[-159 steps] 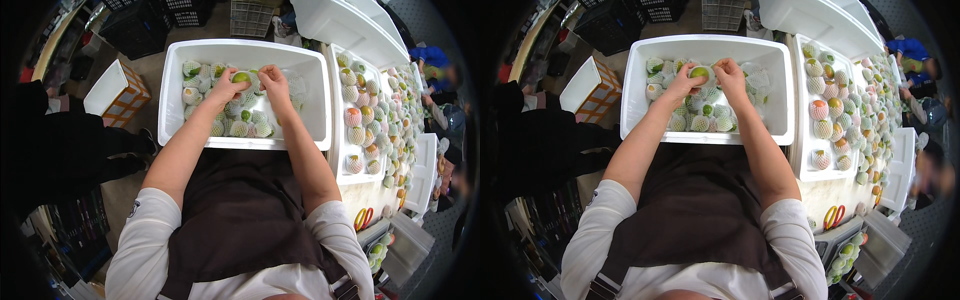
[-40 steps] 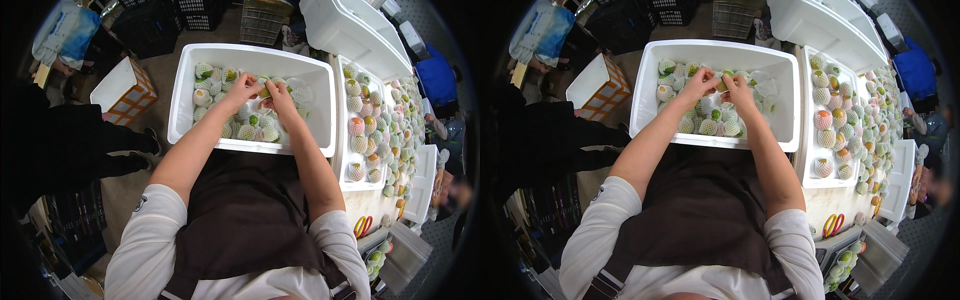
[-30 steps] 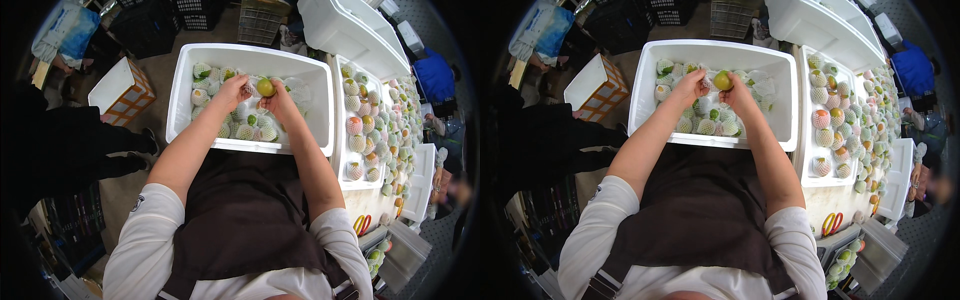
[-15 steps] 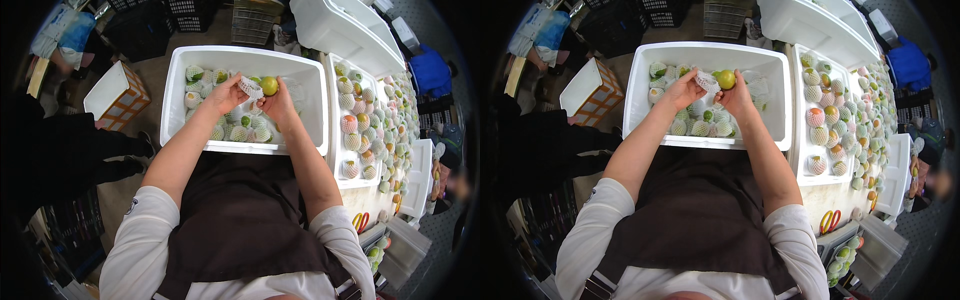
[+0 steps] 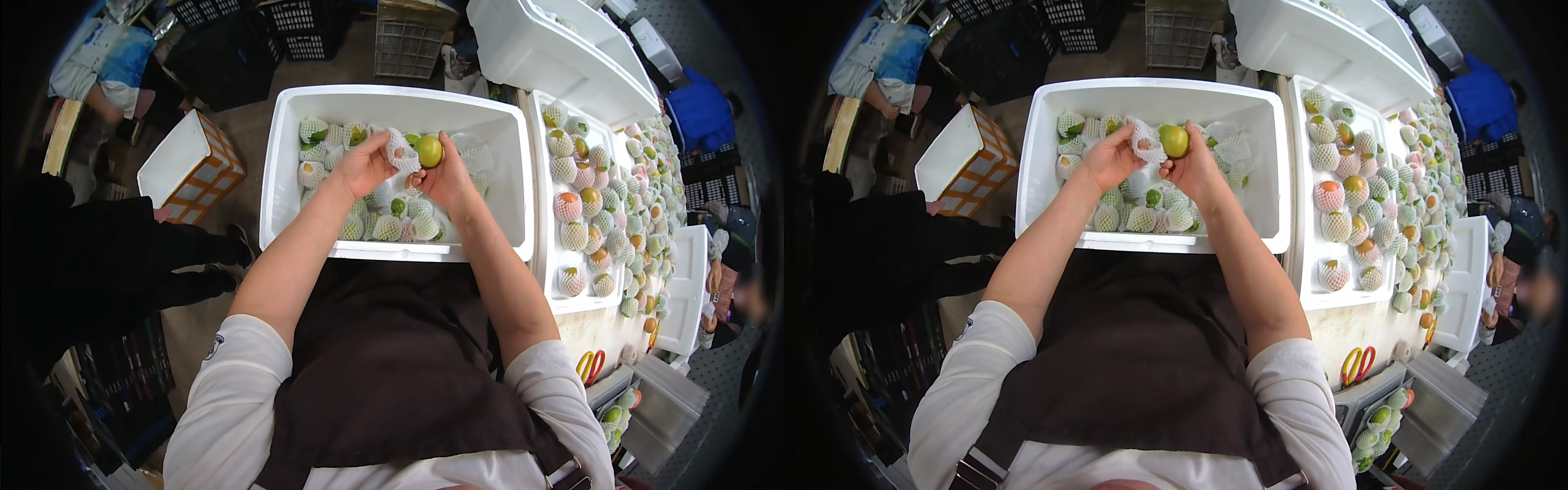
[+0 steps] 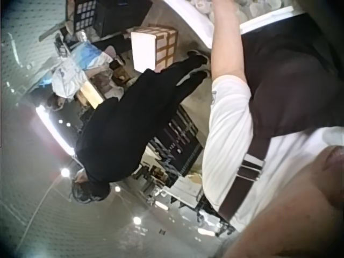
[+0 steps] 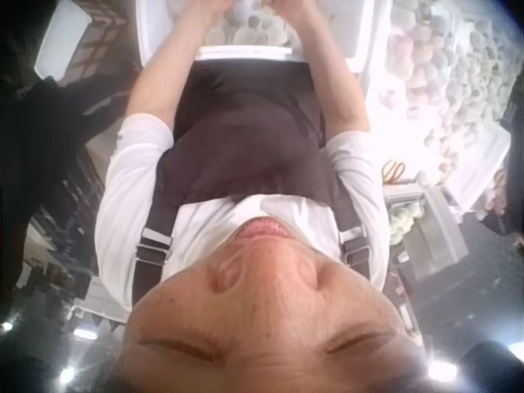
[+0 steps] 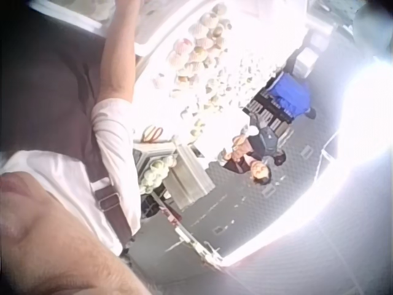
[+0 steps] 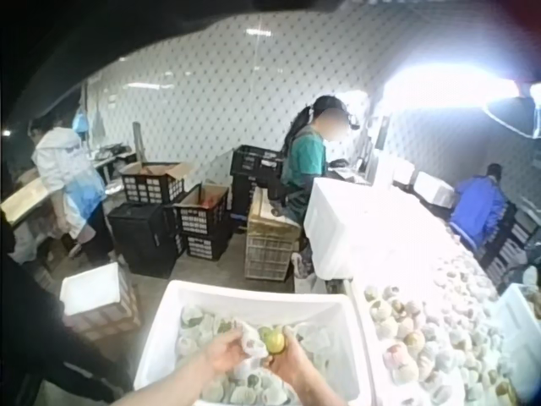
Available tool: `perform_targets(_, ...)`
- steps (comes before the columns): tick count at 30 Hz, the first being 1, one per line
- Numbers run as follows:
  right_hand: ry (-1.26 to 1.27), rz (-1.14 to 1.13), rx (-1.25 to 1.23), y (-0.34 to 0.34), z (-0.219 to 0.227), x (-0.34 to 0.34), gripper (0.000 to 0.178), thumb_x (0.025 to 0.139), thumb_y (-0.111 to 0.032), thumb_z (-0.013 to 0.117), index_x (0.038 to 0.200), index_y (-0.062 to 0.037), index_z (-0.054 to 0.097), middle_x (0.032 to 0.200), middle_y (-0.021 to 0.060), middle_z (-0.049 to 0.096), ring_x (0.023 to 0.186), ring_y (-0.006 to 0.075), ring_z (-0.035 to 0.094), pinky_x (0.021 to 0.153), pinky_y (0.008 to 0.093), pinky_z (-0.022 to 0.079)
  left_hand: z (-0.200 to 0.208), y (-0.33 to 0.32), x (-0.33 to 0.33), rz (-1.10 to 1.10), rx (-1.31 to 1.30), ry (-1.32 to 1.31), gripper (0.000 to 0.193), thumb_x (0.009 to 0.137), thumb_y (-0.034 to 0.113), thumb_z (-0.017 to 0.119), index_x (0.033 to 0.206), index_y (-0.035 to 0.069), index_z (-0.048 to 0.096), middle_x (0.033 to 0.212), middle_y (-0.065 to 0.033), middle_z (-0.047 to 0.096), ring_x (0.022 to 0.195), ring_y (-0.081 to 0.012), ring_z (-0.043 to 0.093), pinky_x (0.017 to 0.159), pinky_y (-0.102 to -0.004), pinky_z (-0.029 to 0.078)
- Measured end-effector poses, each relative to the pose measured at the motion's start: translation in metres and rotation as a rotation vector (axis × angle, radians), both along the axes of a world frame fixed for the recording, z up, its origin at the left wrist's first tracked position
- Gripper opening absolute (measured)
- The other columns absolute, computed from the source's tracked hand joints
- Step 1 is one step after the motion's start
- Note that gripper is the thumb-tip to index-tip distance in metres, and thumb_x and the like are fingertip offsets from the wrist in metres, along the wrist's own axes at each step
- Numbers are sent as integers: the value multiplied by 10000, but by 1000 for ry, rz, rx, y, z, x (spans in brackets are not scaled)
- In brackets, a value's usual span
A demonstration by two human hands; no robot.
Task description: The person repeatedly picks up green and yellow fruit from a white bin, wraps each piece in a white foam net, and places it into a second bin. The process is continuous and repetitive throughout the clip.
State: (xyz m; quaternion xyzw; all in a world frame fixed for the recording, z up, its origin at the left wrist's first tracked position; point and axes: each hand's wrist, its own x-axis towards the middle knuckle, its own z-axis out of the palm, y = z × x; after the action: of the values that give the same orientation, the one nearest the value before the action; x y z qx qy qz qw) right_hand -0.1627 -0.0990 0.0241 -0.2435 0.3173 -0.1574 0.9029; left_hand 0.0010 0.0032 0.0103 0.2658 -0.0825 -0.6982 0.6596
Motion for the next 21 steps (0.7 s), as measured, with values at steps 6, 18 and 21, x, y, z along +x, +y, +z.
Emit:
perform_targets(6,16,-136,-31,5,12,2,564,970,-584,326,1064,-89,581,793,24,576,588,109,437,559,269,405,10,2,-7,-119,81,-52,386,991,275,527,1297,44,483,1241,-105,592,1153,-240,586,1030,-423,431)
perform_targets(18,103,-28,33,-1,-4,1,445,971,-506,443,1039,-74,531,820,85,590,565,119,457,522,273,421,-1,-1,5,210,-19,74,246,957,190,578,1173,80,539,1037,-72,656,1024,-196,629,905,-364,524)
perform_targets(21,43,-54,51,-6,-4,-2,448,973,-497,448,1057,-64,528,838,107,606,558,119,460,522,282,427,6,-2,2,282,67,-113,262,953,145,562,1204,80,521,1057,-75,650,1020,-190,632,874,-342,532)
